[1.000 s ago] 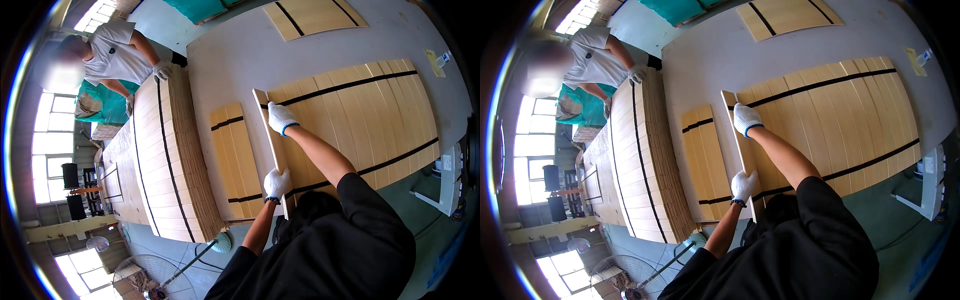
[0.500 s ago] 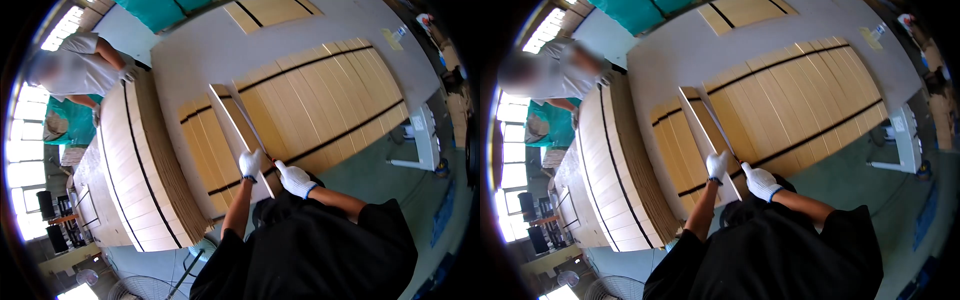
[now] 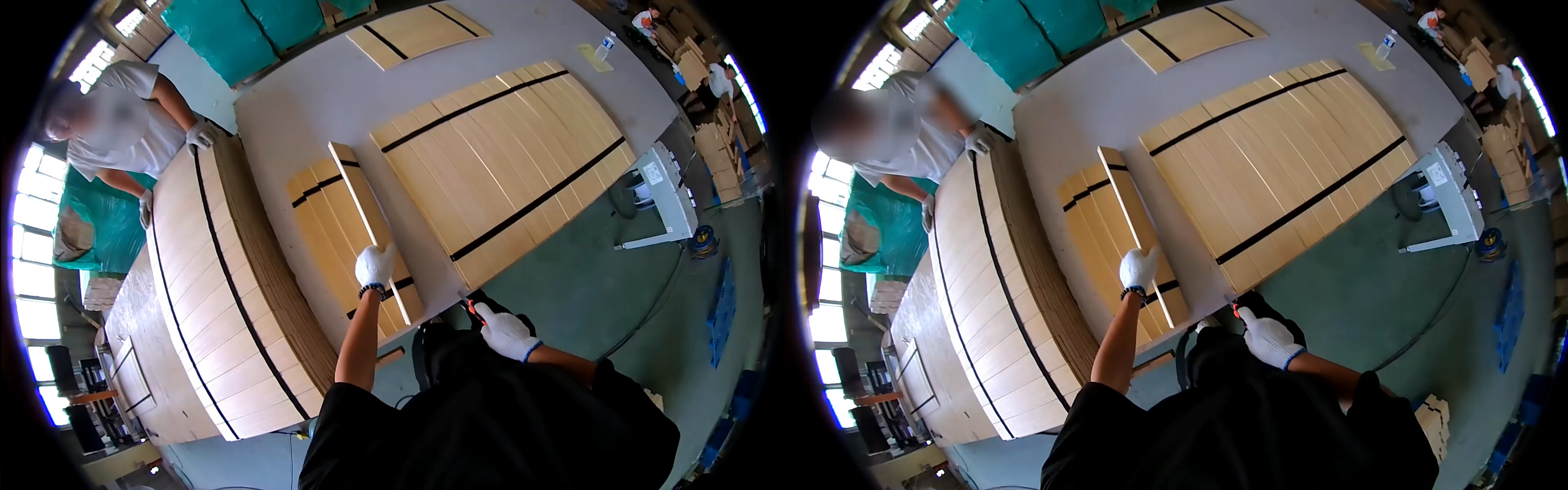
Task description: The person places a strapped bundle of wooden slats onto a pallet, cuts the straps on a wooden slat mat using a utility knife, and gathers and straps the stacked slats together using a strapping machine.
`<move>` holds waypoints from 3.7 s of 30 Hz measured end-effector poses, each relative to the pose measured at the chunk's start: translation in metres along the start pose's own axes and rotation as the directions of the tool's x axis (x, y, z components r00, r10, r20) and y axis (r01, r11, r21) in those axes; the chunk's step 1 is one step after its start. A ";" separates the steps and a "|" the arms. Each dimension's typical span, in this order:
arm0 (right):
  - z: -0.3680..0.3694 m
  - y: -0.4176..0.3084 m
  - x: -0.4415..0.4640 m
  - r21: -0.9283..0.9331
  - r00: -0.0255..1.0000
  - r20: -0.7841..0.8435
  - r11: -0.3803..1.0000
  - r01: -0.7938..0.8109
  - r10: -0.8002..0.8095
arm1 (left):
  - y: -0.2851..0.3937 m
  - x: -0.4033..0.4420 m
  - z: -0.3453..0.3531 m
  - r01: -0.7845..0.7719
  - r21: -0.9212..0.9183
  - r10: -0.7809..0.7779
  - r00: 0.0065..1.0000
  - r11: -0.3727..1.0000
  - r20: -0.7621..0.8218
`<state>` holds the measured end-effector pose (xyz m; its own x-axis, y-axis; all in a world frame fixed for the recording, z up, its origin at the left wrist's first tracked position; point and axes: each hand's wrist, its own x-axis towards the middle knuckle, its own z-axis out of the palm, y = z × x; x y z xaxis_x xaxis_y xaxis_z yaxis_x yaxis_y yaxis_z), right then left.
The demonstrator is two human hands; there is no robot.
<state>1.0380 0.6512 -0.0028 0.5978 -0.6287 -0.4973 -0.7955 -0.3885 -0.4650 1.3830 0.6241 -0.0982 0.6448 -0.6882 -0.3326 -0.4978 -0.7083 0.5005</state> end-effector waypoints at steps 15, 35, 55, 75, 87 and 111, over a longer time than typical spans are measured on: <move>-0.042 0.023 0.056 0.792 1.000 0.017 0.610 -0.013 -0.001 | -0.042 -0.067 -0.011 0.045 -0.131 -0.081 0.955 0.990 -0.284; -0.139 0.152 0.201 0.813 0.997 -0.081 0.577 0.073 -0.012 | 0.134 -0.039 0.123 0.207 -0.203 -0.236 0.963 0.957 -0.132; -0.198 0.020 0.391 0.351 0.836 -0.466 0.807 0.475 -0.290 | 0.187 -0.027 0.102 0.183 -0.105 -0.182 0.983 0.977 0.025; -0.114 0.078 0.183 0.060 0.962 -0.016 0.960 0.274 -0.273 | 0.147 -0.021 0.110 0.099 -0.287 -0.095 0.995 0.953 0.027; -0.038 0.082 -0.004 0.122 0.989 0.141 0.991 -0.059 0.042 | 0.085 0.014 0.082 -0.030 -0.292 0.049 0.997 0.956 0.057; -0.105 0.142 0.183 0.596 0.867 -0.477 0.671 0.441 -0.146 | 0.119 -0.028 0.040 0.104 0.505 -0.029 0.987 0.857 -0.155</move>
<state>1.0237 0.4098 -0.0828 0.5867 -0.8097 -0.0139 -0.2111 -0.1363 -0.9679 1.2824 0.5528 -0.0607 0.7410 -0.6349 -0.2187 -0.6522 -0.7580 -0.0092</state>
